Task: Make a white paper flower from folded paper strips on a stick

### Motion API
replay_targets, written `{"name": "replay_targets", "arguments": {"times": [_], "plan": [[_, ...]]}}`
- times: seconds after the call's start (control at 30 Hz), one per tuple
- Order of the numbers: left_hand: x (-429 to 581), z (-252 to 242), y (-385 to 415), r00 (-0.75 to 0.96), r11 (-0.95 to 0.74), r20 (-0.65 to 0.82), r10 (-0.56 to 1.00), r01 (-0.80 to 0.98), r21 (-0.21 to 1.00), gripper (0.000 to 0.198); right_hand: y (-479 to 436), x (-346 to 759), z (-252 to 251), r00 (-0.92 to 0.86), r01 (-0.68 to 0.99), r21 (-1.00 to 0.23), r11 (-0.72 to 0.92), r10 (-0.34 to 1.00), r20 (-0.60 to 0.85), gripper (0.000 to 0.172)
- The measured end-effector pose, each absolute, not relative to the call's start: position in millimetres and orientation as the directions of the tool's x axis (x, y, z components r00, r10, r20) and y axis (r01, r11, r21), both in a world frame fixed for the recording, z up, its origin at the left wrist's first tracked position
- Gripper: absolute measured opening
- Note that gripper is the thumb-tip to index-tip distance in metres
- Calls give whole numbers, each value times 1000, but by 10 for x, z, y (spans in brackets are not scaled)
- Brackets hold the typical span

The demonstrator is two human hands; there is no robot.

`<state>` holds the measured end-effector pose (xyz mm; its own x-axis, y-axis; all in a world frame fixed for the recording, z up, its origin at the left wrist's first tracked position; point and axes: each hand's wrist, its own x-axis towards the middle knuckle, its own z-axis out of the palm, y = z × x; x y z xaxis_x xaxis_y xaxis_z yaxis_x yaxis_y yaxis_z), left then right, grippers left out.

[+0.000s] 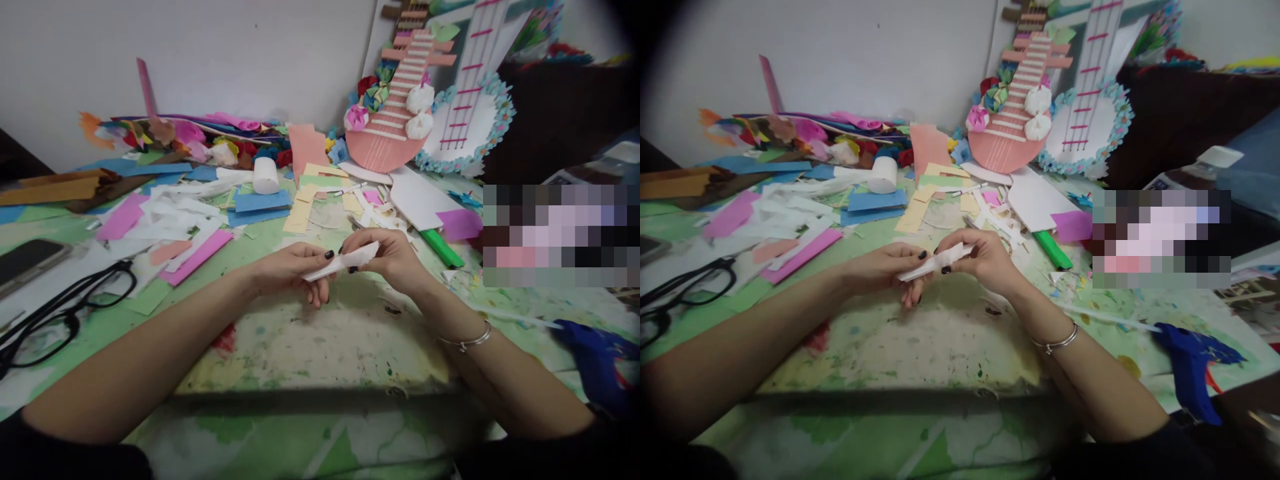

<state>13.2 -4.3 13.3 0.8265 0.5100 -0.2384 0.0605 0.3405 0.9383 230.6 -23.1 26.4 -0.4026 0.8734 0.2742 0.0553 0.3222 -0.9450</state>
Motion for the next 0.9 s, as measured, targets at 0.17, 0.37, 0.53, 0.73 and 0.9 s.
{"name": "replay_targets", "arguments": {"times": [0.17,0.37,0.53,0.73,0.9], "plan": [[116,153,-68,884,365,-267,384,120,923,45,-248,2302,272,-483,111,-923,369,832,275,7],[160,173,-101,841,201,-222,493,138,970,32,-235,2307,238,-523,127,-921,368,814,253,10],[189,212,-111,776,-3,-149,613,190,982,31,-217,2282,231,-456,144,-915,377,846,277,12],[220,235,-123,615,-411,134,777,333,849,31,-187,2332,241,-368,120,-884,452,847,383,7],[213,198,-108,509,-577,330,795,466,671,34,-217,2348,262,-289,282,-726,627,777,559,9]]}}
